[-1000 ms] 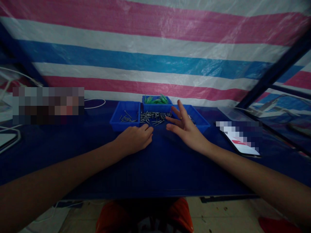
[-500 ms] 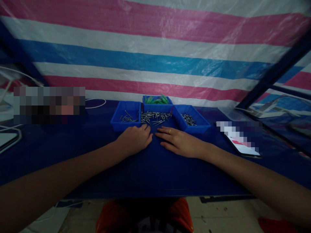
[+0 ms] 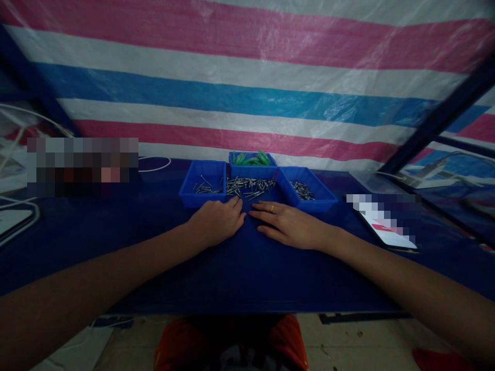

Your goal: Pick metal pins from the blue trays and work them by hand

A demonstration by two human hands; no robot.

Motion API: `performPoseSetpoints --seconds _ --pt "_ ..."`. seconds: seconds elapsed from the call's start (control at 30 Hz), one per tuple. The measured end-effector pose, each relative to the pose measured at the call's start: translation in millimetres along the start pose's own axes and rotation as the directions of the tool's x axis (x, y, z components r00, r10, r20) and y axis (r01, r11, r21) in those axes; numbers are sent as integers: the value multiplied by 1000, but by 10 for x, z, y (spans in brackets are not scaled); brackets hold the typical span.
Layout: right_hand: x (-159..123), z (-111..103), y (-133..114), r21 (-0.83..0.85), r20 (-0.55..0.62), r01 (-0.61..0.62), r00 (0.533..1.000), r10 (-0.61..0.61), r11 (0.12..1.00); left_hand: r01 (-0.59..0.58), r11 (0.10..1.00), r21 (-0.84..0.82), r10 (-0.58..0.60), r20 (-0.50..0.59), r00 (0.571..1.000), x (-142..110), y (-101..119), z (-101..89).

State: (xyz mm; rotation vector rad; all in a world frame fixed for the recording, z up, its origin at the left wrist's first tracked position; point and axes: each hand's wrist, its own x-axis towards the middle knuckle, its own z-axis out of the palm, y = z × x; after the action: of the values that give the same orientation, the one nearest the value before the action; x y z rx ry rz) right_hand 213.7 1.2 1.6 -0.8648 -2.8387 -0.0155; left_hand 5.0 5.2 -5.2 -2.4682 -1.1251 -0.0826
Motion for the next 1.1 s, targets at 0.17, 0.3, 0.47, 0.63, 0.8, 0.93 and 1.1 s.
performPoseSetpoints --seconds 0.17,0.3,0.47,0.63,0.8,0.93,1.1 --pt "5 -2 -2 1 -5 4 1000 -4 1000 21 1000 -18 -21 4 1000 -5 -3 -22" --pt "-1 20 17 20 -33 11 999 -10 1000 -10 999 -52 10 -13 1000 -14 -26 4" --pt "-7 32 30 20 -27 16 1000 -15 1000 -50 996 -78 50 -2 999 -11 -53 29" --pt "0 13 12 -10 -14 11 1000 -11 1000 -95 991 -95 90 -56 994 -21 -62 26" --pt "1 16 15 21 -30 25 999 -25 999 -141 986 -91 130 -111 985 -33 -58 5" --pt "1 13 14 5 -19 16 1000 -16 1000 -76 993 -93 65 -115 991 -24 -44 -18" --pt "-4 18 15 -4 -17 24 1000 -24 1000 -77 989 -130 70 -55 996 -14 -37 -36"
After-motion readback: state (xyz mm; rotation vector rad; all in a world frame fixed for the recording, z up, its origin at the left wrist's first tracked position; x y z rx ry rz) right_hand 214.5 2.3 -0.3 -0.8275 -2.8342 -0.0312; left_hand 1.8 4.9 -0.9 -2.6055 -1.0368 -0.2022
